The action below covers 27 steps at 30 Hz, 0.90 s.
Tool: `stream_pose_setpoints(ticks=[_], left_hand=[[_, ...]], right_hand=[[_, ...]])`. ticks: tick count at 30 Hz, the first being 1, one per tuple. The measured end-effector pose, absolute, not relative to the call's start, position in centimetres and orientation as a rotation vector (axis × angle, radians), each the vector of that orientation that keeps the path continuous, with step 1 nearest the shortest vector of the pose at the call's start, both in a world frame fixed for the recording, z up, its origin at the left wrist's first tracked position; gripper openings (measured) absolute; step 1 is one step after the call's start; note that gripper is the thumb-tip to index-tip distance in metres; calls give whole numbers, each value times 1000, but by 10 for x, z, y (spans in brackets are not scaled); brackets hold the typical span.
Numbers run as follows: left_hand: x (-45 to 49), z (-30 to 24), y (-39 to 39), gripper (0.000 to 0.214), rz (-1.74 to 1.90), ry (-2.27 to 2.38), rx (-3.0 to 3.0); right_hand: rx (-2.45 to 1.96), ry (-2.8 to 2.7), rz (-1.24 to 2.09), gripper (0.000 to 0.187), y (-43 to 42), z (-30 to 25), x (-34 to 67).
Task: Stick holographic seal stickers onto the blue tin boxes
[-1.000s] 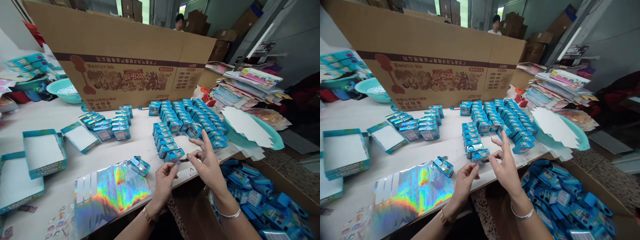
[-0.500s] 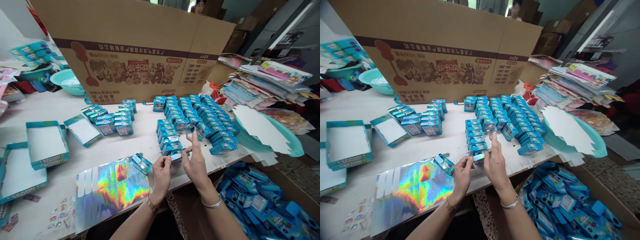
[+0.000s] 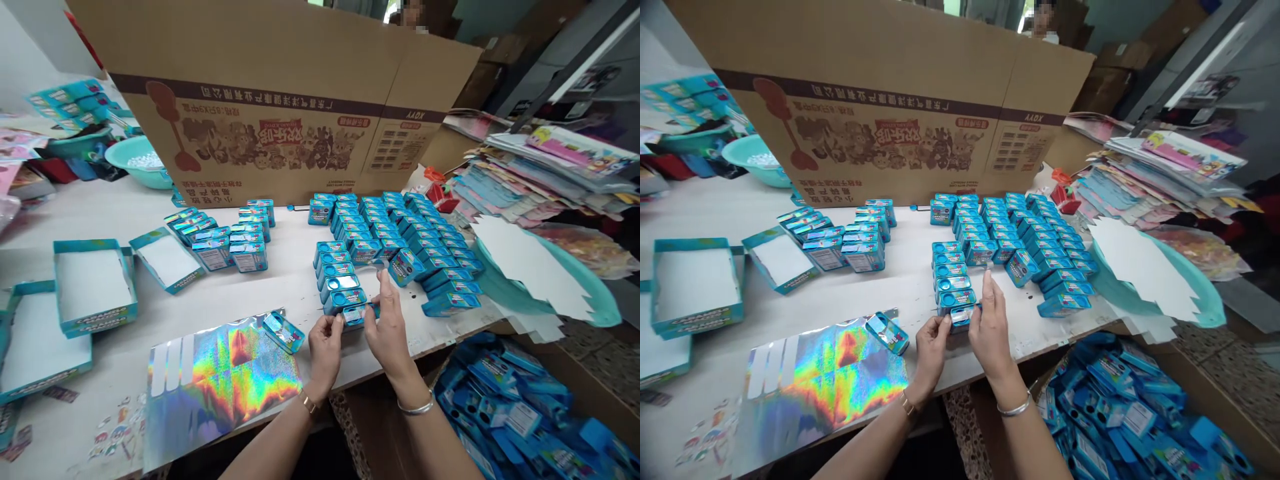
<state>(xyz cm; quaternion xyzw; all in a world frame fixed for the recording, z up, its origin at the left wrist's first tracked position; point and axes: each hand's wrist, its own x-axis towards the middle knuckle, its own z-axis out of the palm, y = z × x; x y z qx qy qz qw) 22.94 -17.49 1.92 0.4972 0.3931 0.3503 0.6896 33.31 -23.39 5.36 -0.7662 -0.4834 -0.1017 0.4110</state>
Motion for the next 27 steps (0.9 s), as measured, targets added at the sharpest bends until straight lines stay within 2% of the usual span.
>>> stream_pose_setpoints(ticks=[4,8,13,17,19,23,27], left_hand=[[213,23,-185,35,624,931,994],[184,56,-197,50,476,728,939],[186,107,-157,77,692,649,1118],[204,117,-126,92,681,582,1320],[209,115,-120,83,644,566,1388],[208,109,-115,25,618,539,1506],[203,104,-106,31,566,483,1616]], right_hand=[[-1895,-1180,-220,75,-235,62,336],[-1829,-1078,-104,77,-240,91,336],[-1769,-1100,58,76,-246,137,332],[-1761,-1142,144,72,-248,159,327],[-1750,-1138,176,72,-247,163,325],[-1747,-1105,209,77,-242,160,326],[-1787,-1090,101,72,-231,142,330]])
